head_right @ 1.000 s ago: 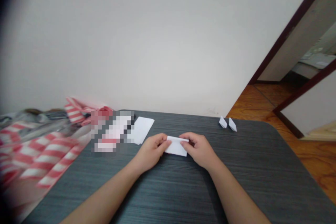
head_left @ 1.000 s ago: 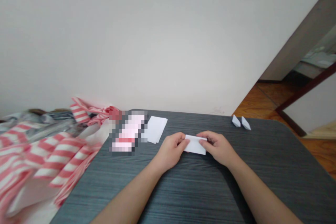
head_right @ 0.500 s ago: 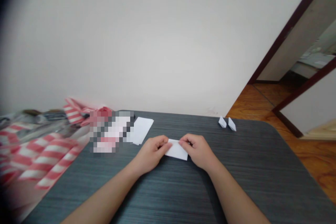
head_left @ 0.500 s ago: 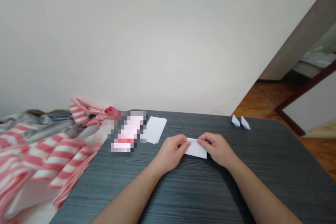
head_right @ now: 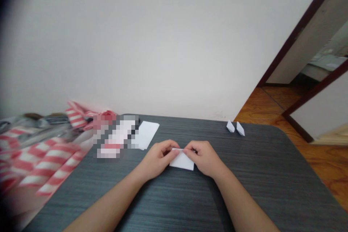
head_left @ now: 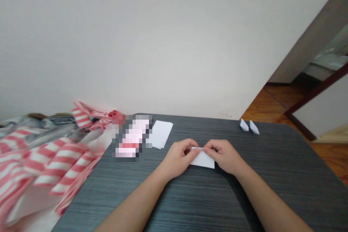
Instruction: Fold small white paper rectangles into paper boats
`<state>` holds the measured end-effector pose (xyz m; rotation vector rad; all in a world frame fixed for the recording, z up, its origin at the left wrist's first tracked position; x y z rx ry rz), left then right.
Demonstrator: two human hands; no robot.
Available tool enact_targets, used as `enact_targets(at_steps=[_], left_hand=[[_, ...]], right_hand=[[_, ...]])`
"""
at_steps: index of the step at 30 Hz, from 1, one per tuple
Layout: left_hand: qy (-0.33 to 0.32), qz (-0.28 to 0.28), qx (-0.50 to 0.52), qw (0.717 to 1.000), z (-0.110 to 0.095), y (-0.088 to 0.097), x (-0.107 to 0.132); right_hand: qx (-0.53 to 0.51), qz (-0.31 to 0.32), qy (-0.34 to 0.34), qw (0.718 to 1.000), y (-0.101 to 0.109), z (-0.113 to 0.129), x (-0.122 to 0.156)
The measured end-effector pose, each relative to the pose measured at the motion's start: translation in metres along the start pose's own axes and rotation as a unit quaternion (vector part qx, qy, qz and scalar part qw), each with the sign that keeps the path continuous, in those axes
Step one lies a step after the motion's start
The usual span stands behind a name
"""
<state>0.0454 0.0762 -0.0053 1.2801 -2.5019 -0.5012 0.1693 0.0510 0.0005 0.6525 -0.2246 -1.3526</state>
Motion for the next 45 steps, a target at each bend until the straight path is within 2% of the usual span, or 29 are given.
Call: enact_targets(at_steps=[5, 12, 29, 45], left_hand=[[-0.033, -0.006, -0.043, 0.999, -0.011, 0.003, 0.002], [-0.044, -0.014, -0.065, 0.997, -0.013, 0.005, 0.003], [-0.033, -0.032, -0.050, 0.998, -0.006, 0.007, 0.000], [-0.018, -0.029, -0.038, 0.999, 0.002, 0.006, -0.002]], right_hand=[[0.012, 0.015, 0.005, 1.000, -0.005, 0.006, -0.002], [0.014, 0.023, 0.004, 1.000, -0.007, 0.007, -0.003], [-0.028, 0.004, -0.044, 0.999, -0.004, -0.010, 0.003], [-0.034, 0.011, -0.059, 0.998, -0.005, -0.013, 0.003]])
Point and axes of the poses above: each hand's wrist, its own x-axis away from the middle knuckle, its own y-axis out of the back of the hand, z = x × y, the point moved 10 cm from there along -x, towards the middle knuckle, and after that the axes turned 7 degrees about y, right-handed, at the moved point
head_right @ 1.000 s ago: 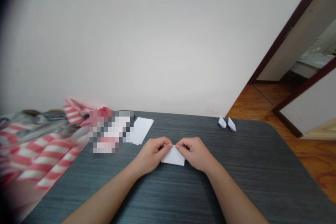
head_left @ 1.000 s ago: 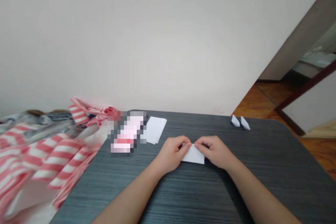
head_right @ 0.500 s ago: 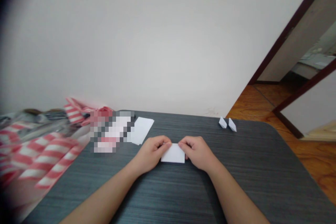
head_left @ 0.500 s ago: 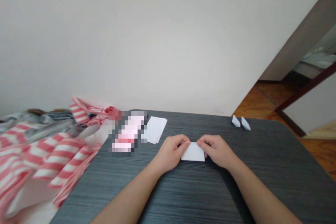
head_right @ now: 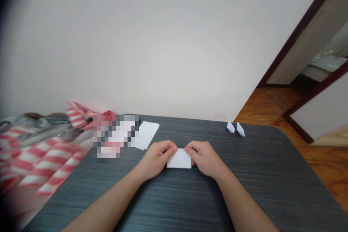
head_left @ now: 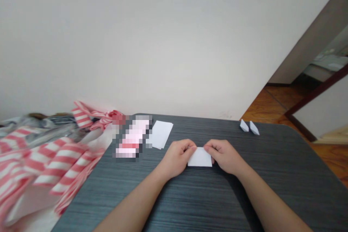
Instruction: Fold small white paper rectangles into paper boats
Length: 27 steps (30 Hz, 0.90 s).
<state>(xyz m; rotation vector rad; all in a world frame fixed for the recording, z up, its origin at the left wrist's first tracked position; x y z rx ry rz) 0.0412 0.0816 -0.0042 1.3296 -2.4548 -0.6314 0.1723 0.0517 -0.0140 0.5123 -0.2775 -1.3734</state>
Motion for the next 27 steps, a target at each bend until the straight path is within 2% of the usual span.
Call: enact_targets(at_steps=[8, 17, 23, 27], left_hand=[[0.008, 0.013, -0.002, 1.000, 0.001, -0.003, -0.001], [-0.013, 0.030, -0.025, 0.999, -0.011, -0.003, 0.001], [0.006, -0.001, 0.002, 1.000, -0.001, 0.001, -0.001], [0.029, -0.003, 0.007, 1.000, 0.007, 0.000, -0.002]], right_hand=[[0.014, 0.016, 0.016, 1.000, -0.002, 0.007, -0.001], [0.015, 0.038, 0.011, 0.999, -0.009, 0.012, -0.001], [0.038, 0.011, 0.030, 0.999, 0.001, 0.011, 0.000], [0.041, 0.010, 0.036, 0.998, 0.002, 0.009, 0.000]])
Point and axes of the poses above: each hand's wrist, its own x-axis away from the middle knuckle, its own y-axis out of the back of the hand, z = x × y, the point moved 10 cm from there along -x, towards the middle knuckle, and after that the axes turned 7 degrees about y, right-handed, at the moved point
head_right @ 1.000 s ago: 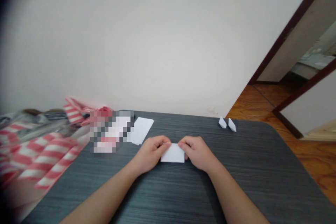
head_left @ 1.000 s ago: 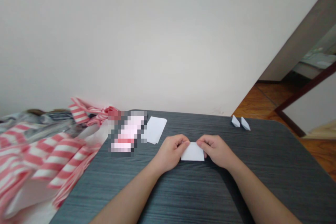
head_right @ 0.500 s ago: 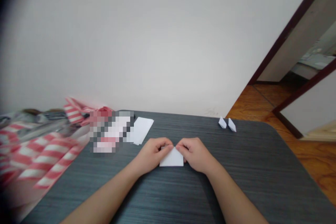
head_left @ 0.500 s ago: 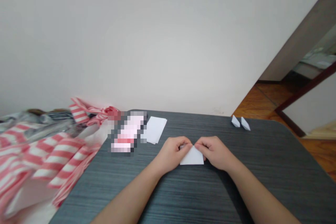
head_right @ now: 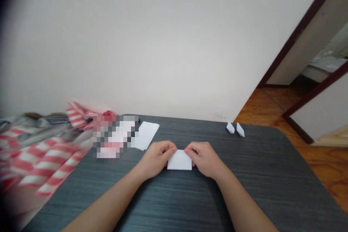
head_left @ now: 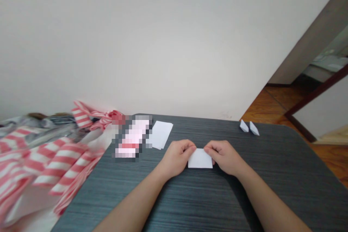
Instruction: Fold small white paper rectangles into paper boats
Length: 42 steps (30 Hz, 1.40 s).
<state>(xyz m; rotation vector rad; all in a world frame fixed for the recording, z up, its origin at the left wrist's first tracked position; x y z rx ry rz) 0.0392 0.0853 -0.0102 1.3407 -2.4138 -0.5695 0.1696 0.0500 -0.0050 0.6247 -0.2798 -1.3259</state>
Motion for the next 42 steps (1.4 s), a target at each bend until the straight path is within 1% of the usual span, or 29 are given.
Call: enact_targets(at_steps=[6, 11, 17, 22, 25, 27, 29, 31, 33, 36, 38, 42], left_hand=[[0.006, -0.004, 0.024, 1.000, 0.004, 0.000, -0.001], [0.035, 0.016, 0.058, 0.998, 0.013, -0.005, -0.002], [0.032, -0.007, 0.060, 0.998, 0.014, -0.002, -0.002], [0.042, -0.009, 0.093, 0.995, 0.018, -0.002, -0.003], [0.056, -0.012, 0.119, 0.991, 0.019, -0.001, -0.004], [0.063, -0.014, 0.143, 0.988, 0.018, 0.000, -0.003], [0.067, -0.004, 0.163, 0.984, 0.017, -0.002, -0.003], [0.065, 0.015, 0.169, 0.983, 0.016, -0.006, -0.003], [0.057, 0.023, 0.163, 0.985, 0.015, -0.008, -0.003], [0.053, 0.011, 0.152, 0.987, 0.018, -0.006, -0.003], [0.049, 0.013, 0.137, 0.989, 0.018, -0.007, -0.003], [0.016, 0.042, 0.082, 0.996, 0.006, -0.009, 0.000]], right_hand=[[-0.002, -0.007, -0.006, 1.000, 0.002, -0.001, 0.000], [-0.011, -0.029, -0.019, 0.999, 0.007, -0.009, 0.003], [-0.029, -0.021, -0.037, 0.999, 0.003, -0.015, 0.003], [-0.005, -0.035, -0.049, 0.998, 0.006, -0.020, 0.004], [-0.009, -0.040, -0.050, 0.998, 0.008, -0.021, 0.004], [-0.016, -0.053, -0.050, 0.997, 0.011, -0.021, 0.005], [-0.024, -0.080, -0.056, 0.995, 0.016, -0.023, 0.006], [-0.034, -0.105, -0.063, 0.992, 0.020, -0.026, 0.007], [-0.043, -0.116, -0.069, 0.990, 0.021, -0.029, 0.008], [-0.059, -0.097, -0.068, 0.991, 0.015, -0.029, 0.007], [-0.071, -0.077, -0.058, 0.993, 0.011, -0.027, 0.005], [-0.087, -0.053, -0.027, 0.994, 0.006, -0.017, 0.001]])
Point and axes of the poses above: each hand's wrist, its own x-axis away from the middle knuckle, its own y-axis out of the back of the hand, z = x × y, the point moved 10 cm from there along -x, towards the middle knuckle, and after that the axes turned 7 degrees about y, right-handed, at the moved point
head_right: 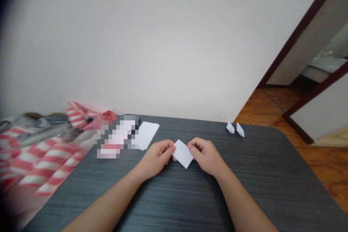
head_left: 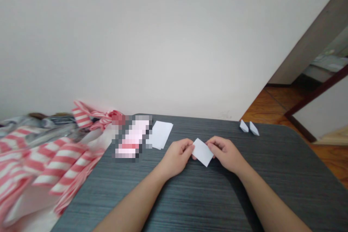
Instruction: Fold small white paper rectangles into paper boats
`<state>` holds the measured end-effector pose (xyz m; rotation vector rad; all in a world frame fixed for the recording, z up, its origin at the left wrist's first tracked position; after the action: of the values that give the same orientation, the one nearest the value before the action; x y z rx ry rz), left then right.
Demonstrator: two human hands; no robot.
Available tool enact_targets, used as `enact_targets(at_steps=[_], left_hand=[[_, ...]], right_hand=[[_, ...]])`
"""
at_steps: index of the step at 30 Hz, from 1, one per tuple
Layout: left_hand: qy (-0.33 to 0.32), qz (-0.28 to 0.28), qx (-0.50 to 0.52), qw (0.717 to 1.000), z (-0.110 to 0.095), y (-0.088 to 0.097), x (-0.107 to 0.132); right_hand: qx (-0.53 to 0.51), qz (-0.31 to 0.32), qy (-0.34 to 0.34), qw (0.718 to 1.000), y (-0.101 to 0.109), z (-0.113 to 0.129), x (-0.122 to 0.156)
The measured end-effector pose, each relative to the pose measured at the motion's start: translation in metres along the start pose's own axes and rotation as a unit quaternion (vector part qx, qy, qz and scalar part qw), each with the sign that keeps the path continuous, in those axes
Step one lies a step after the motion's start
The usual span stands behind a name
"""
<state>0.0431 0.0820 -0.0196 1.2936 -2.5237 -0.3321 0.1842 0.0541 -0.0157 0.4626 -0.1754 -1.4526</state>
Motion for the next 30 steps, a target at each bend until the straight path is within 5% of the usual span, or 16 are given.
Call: enact_targets(at_steps=[13, 23, 30], left_hand=[[0.014, -0.025, 0.065, 0.997, 0.008, 0.002, -0.002], [0.014, -0.029, -0.028, 0.999, 0.007, 0.004, -0.003], [0.003, -0.006, 0.026, 1.000, 0.001, -0.001, 0.000]], right_hand=[[-0.087, 0.014, -0.080, 0.993, -0.014, -0.021, 0.005], [-0.124, 0.033, -0.056, 0.990, -0.021, -0.015, 0.003], [-0.109, 0.018, -0.048, 0.993, -0.016, -0.015, 0.002]])
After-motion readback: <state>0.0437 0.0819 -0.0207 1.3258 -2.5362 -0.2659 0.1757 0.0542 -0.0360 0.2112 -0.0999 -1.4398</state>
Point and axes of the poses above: each hand's wrist, its own x-axis away from the middle knuckle, its own y-axis out of the back of the hand, z = x × y, the point moved 10 cm from there along -x, towards the middle knuckle, and after that the axes turned 7 degrees about y, right-handed, at the moved point
